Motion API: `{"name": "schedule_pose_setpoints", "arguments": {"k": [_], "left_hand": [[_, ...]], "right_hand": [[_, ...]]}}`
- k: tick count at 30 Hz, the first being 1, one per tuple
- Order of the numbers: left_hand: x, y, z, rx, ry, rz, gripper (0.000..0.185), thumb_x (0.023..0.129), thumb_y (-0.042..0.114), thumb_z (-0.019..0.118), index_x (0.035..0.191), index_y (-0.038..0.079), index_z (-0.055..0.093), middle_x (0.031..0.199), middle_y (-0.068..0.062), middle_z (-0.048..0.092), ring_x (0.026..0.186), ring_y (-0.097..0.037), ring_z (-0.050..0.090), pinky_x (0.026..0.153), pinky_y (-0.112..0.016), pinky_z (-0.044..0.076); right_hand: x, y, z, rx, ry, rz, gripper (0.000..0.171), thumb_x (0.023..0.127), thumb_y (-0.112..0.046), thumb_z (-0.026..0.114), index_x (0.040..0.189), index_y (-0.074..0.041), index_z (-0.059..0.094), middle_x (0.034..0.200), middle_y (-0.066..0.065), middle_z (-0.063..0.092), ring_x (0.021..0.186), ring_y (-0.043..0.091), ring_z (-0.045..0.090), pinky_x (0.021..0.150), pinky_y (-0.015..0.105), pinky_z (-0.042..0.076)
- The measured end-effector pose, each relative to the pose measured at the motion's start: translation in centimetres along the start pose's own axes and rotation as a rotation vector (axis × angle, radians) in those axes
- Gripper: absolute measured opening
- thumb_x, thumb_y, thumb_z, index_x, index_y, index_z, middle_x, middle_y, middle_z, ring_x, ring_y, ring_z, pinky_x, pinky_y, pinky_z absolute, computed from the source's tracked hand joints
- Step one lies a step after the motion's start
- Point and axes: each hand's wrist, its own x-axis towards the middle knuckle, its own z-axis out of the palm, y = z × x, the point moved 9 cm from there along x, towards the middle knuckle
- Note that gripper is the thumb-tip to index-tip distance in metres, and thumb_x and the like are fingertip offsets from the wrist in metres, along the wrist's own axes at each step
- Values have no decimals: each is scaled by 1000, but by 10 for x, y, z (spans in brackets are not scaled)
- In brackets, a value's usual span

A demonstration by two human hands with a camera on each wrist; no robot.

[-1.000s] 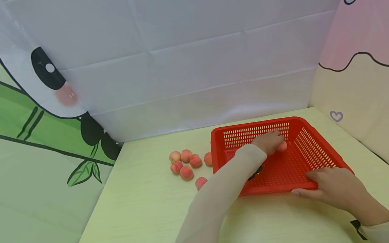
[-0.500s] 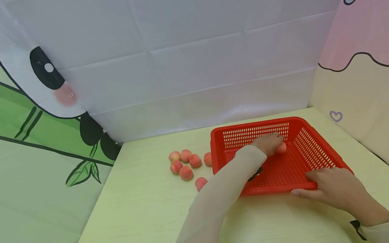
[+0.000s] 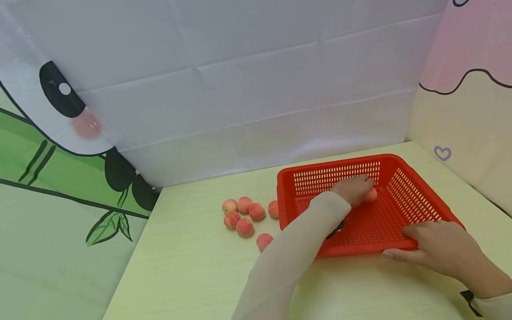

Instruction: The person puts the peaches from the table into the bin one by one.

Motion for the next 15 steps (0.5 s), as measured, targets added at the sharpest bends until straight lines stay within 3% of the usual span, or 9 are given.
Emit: {"name": "schedule_pose_setpoints", "arguments": {"k": [9, 15], "left_hand": [[0, -2, 1, 34, 3, -4, 52, 109, 31, 62, 159, 31, 47, 154, 14, 52, 134, 0, 55, 105, -18, 47], [-3, -4, 0, 50, 16, -1, 44, 109, 34, 61, 152, 30, 52, 145, 13, 56, 123, -1, 60, 97, -17, 52]], "right_hand": [[-1, 0, 0, 0, 10, -2, 49, 82, -72, 78, 77, -26, 64, 61, -15, 46, 58, 6, 42, 54, 29, 33], [0, 0, -1, -2, 1, -3, 49, 82, -73, 78, 80, -25, 67, 63, -15, 50, 59, 6, 45, 54, 30, 36]]}}
